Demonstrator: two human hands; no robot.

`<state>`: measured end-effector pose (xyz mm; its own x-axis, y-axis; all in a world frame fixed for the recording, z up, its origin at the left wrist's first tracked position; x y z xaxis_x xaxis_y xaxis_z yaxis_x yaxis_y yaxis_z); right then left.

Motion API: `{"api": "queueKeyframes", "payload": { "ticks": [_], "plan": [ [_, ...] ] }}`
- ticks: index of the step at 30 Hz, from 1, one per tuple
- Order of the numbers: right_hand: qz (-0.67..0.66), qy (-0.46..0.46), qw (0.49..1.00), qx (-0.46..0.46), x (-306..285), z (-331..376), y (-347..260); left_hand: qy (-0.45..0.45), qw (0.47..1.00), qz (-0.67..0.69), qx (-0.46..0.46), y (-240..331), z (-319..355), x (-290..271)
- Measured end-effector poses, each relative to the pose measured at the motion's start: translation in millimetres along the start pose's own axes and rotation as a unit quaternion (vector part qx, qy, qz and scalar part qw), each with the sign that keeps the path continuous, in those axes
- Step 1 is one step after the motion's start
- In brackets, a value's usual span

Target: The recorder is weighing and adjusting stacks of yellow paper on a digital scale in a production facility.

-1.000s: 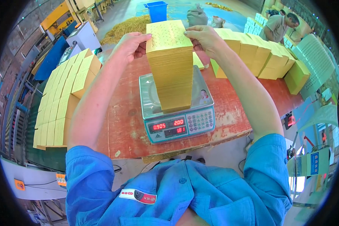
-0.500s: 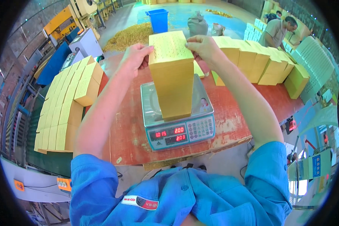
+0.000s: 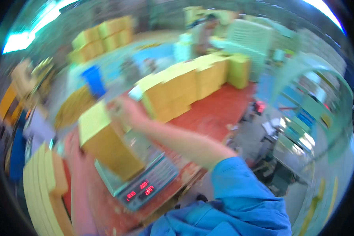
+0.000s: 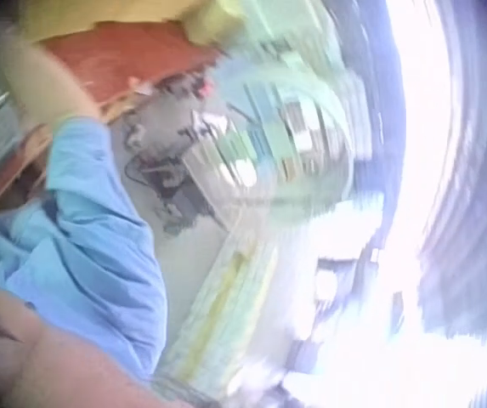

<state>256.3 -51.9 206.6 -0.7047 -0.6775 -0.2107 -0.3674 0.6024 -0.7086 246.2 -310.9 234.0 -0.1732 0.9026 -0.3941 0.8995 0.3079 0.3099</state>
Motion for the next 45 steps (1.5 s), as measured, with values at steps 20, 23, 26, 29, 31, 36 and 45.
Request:
{"api": "queueKeyframes", "payload": {
  "ticks": [20,23,26,29,31,36,45],
  "plan": [
    [0.446,0.102,0.889,-0.007,-235,268,151,-0.073,0.890,-0.232,-0.385,-140,414,-116],
    [0.468,0.084,0.880,-0.008,-239,278,170,-0.113,0.878,-0.277,-0.374,-114,388,-107],
    [0.474,0.068,0.877,0.039,-234,287,181,-0.165,0.860,-0.375,-0.306,-77,377,-100],
    [0.467,0.064,0.881,0.049,-232,291,175,-0.136,0.853,-0.393,-0.315,-62,376,-103],
    [0.467,0.068,0.880,0.051,-232,295,174,-0.118,0.851,-0.395,-0.325,-61,376,-105],
    [0.464,0.065,0.883,0.030,-233,296,173,-0.104,0.851,-0.401,-0.323,-60,383,-108],
    [0.462,0.053,0.885,0.029,-235,293,167,-0.110,0.868,-0.374,-0.308,-71,383,-105]
  ]
}}
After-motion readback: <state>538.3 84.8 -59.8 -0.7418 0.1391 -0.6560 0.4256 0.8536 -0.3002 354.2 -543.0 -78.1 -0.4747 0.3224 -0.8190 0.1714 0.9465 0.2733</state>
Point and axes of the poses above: each hand's wrist, its own z-axis away from the middle knuckle, its own x-axis out of the palm, y = z × x, the point moved 7 cm from there along -z, towards the middle knuckle, and after that the axes turned 8 degrees about y, right-handed, at the moved point
